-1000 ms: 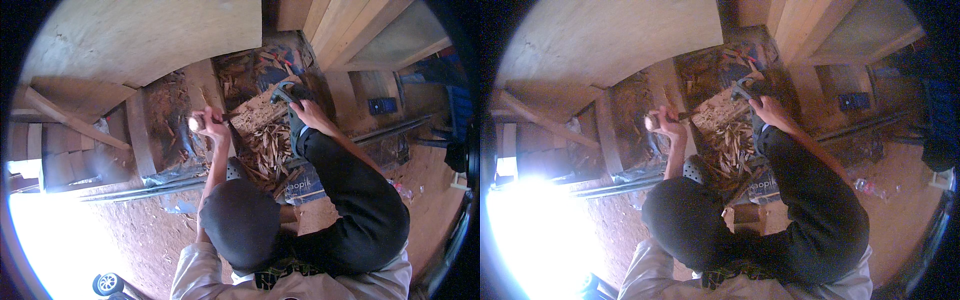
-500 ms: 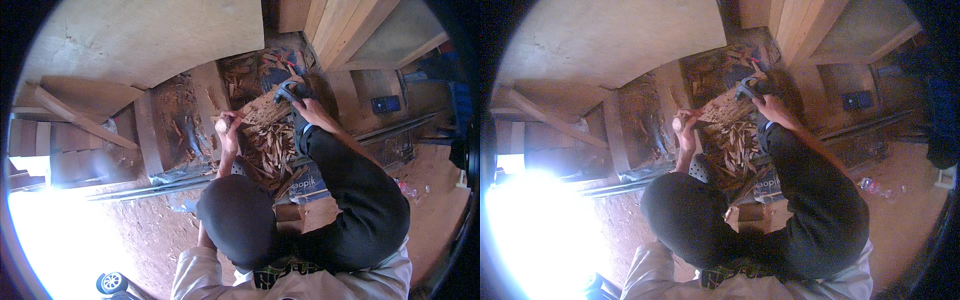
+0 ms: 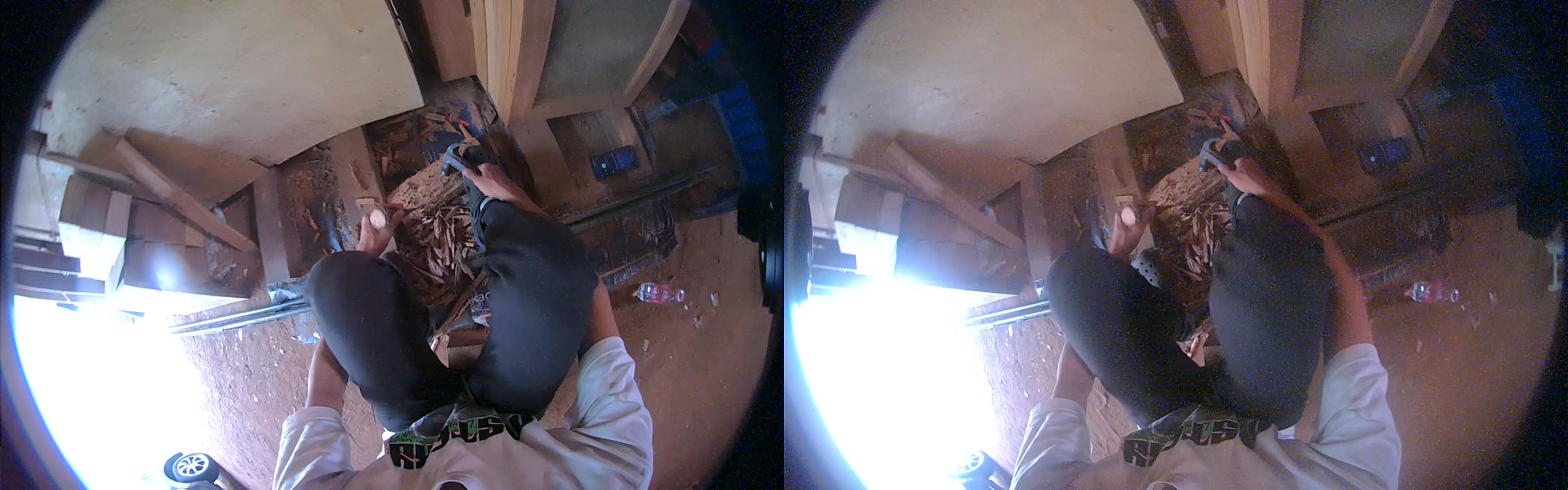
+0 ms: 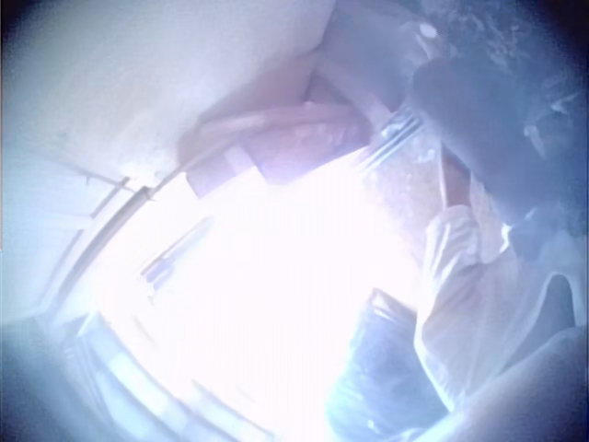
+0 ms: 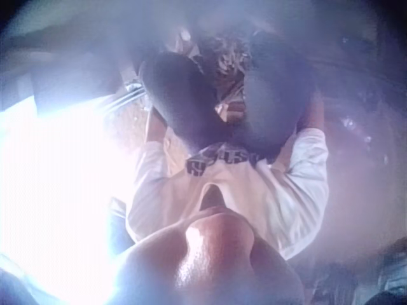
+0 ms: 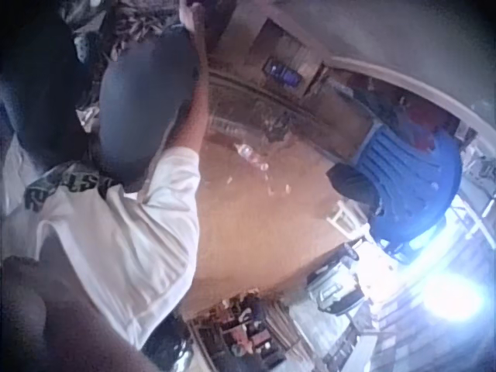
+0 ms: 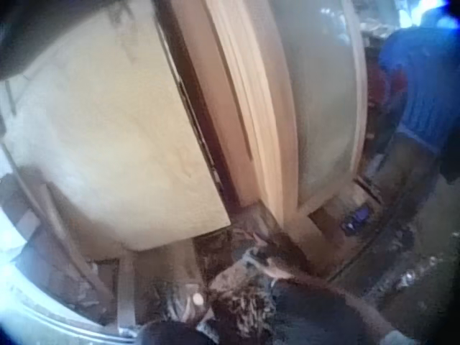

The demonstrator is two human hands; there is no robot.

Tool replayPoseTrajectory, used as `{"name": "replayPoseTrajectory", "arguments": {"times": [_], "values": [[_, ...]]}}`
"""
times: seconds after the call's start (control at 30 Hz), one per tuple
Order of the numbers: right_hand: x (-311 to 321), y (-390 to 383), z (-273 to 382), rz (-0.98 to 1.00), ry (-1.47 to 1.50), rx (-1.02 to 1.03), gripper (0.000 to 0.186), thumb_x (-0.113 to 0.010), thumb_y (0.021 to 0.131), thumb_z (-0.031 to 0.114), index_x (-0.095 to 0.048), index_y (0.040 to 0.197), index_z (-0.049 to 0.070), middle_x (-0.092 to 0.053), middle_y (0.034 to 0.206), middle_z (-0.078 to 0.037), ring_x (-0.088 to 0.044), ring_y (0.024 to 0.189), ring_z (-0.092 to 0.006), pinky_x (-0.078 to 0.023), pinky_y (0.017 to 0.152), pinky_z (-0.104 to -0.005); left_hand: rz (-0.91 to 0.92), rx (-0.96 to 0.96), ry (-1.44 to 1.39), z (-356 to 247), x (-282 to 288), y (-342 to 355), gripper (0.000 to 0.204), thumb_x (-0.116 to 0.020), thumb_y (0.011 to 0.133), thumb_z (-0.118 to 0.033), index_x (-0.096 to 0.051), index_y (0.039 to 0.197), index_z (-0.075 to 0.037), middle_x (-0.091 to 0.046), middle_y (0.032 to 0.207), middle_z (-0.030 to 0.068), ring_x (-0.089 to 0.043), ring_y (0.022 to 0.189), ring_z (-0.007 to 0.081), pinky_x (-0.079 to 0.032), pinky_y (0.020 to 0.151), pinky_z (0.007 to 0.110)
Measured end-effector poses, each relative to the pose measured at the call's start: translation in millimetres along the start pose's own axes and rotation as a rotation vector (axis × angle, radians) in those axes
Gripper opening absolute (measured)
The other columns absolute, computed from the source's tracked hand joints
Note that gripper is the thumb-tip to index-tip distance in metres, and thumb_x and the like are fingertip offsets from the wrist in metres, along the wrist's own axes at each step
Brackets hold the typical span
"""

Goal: The person sits on the floor and uses a hammer and chisel to carve a small piece of wood. They repeatedly strike the chisel to remove wood shavings, occasionally repositioning the wood piece.

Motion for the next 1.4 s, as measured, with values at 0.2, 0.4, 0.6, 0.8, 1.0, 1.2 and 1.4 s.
{"name": "replayPoseTrajectory", "arguments": {"times": [0.2, 0.4, 0.6, 0.8, 1.0, 1.2, 1.4], "values": [[-1.7, -10.1, 11.4, -0.033, -0.008, 0.114, 0.06, -0.049, 0.087, 0.046, -0.053, 0.115, -0.007, -0.055, 0.112, -0.028, -0.054, 0.106, -0.0386, -0.044, 0.089, -0.0439, -0.007, -0.075, -0.079, -18.6, 5.5, -48.1, 0.013, -0.064, 0.084, -0.007, -0.062, 0.096, -0.002, -0.065, 0.097, 0.0064, -0.057, 0.088, 0.0133, -0.045, 0.08, 0.031], [-9.2, -13.0, 15.5, -0.009, -0.067, 0.141, 0.061, -0.053, 0.086, 0.043, -0.047, 0.124, -0.003, -0.051, 0.123, -0.023, -0.049, 0.114, -0.0377, -0.041, 0.094, -0.0441, -0.11, -0.025, -0.253, -57.6, 48.3, -46.5, 0.014, -0.065, 0.083, -0.006, -0.061, 0.094, 0.0, -0.063, 0.107, 0.0139, -0.058, 0.1, 0.0178, -0.044, 0.088, 0.032], [-3.2, -24.3, 24.6, -0.043, -0.049, 0.112, 0.057, -0.054, 0.086, 0.043, -0.05, 0.12, -0.002, -0.055, 0.115, -0.024, -0.053, 0.108, -0.0373, -0.043, 0.089, -0.0437, -0.232, -0.101, -0.249, -44.4, 58.3, -38.3, 0.015, -0.063, 0.084, -0.011, -0.062, 0.094, 0.0, -0.065, 0.104, 0.0101, -0.057, 0.097, 0.0146, -0.044, 0.086, 0.03], [5.8, -34.4, 28.6, 0.015, 0.089, 0.112, 0.045, -0.054, 0.086, 0.04, -0.055, 0.1, -0.002, -0.058, 0.086, -0.016, -0.057, 0.081, -0.0286, -0.044, 0.069, -0.0384, -0.166, -0.003, -0.278, -36.8, 59.3, -62.6, 0.022, -0.067, 0.083, -0.023, -0.065, 0.093, -0.003, -0.066, 0.096, 0.0059, -0.057, 0.09, 0.0144, -0.043, 0.081, 0.03], [7.4, -14.6, 7.1, -0.092, 0.092, 0.245, 0.035, -0.056, 0.086, 0.036, -0.054, 0.082, 0.002, -0.05, 0.058, -0.004, -0.051, 0.047, -0.0146, -0.041, 0.044, -0.0316, -0.268, 0.102, -0.287, -37.0, 59.7, -74.2, 0.02, -0.069, 0.081, -0.016, -0.067, 0.094, -0.001, -0.067, 0.091, 0.0063, -0.059, 0.084, 0.0119, -0.046, 0.078, 0.029], [32.8, 23.4, 11.0, -0.297, -0.102, 0.264, 0.037, -0.054, 0.088, 0.033, -0.059, 0.093, -0.003, -0.059, 0.07, -0.014, -0.06, 0.069, -0.0276, -0.047, 0.063, -0.0395, -0.187, 0.095, -0.179, -32.4, 41.9, -43.8, 0.019, -0.069, 0.081, -0.015, -0.067, 0.093, -0.001, -0.067, 0.092, 0.0064, -0.059, 0.086, 0.012, -0.046, 0.078, 0.028], [39.7, 50.1, 4.8, -0.132, -0.149, 0.073, 0.055, -0.044, 0.092, 0.038, -0.041, 0.129, -0.003, -0.046, 0.128, -0.024, -0.045, 0.119, -0.0367, -0.036, 0.1, -0.0435, -0.116, 0.114, -0.107, -16.4, 29.5, -36.6, 0.019, -0.069, 0.081, -0.017, -0.068, 0.092, -0.002, -0.066, 0.089, 0.0056, -0.058, 0.083, 0.0117, -0.045, 0.077, 0.027]]}}
Point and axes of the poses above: each hand's wrist, its own y-axis towards the middle knuckle, its own x-axis out of the back of the hand, z = x × y, the point moved 6 cm from there along y, towards the middle knuckle
